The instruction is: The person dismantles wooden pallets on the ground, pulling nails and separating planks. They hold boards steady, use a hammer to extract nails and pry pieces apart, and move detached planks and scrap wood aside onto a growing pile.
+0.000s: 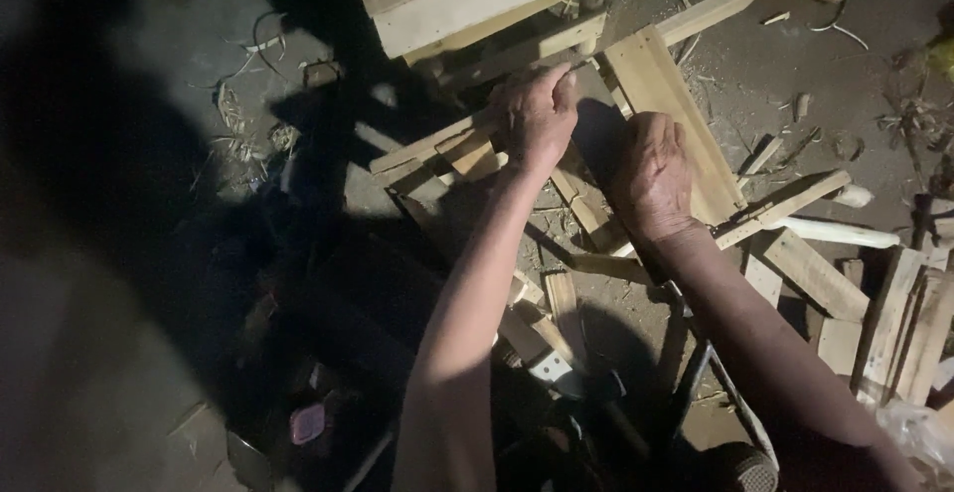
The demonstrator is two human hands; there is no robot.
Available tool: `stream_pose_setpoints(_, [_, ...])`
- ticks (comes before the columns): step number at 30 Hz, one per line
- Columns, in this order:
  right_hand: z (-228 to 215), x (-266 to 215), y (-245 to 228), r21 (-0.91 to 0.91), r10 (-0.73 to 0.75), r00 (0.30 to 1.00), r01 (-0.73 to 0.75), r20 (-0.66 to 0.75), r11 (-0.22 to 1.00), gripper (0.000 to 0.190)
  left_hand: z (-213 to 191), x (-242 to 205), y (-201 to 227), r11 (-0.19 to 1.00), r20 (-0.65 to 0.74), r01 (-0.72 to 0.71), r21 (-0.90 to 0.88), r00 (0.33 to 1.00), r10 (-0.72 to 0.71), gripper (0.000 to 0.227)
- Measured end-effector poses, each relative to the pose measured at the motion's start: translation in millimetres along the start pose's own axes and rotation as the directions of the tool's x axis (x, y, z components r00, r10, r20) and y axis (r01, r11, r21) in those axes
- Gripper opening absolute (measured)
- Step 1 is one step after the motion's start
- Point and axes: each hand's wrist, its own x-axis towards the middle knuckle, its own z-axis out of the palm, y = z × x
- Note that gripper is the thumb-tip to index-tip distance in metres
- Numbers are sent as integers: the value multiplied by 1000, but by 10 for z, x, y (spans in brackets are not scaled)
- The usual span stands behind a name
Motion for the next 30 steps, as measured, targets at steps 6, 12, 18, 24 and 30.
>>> stream_pose_setpoints(6, [-283,-67,-265,-141,-86,990,70,-112,988,23,-111,-13,99,996,24,23,83,999,-25,29])
stream_pose_setpoints(12, [28,10,159,-232,-92,990,65,-108,971,15,-251,104,260,997,80,6,77,997,-12,28])
stream_pose_setpoints(18, [-116,0,-136,-148,-3,996,-10,-84,989,14,-73,52,48,987,64,1,163,998,-11,27])
stream_pose_setpoints(24, [-225,-4,-235,-86,48,998,-51,-32,995,11,-78,25,108,999,49,15,34,999,-17,27])
stream_pose_setpoints(30, [-71,-19,-45,-230,-169,967,124,-190,965,9,-125,-21,178,994,-7,-16,105,1000,17,23])
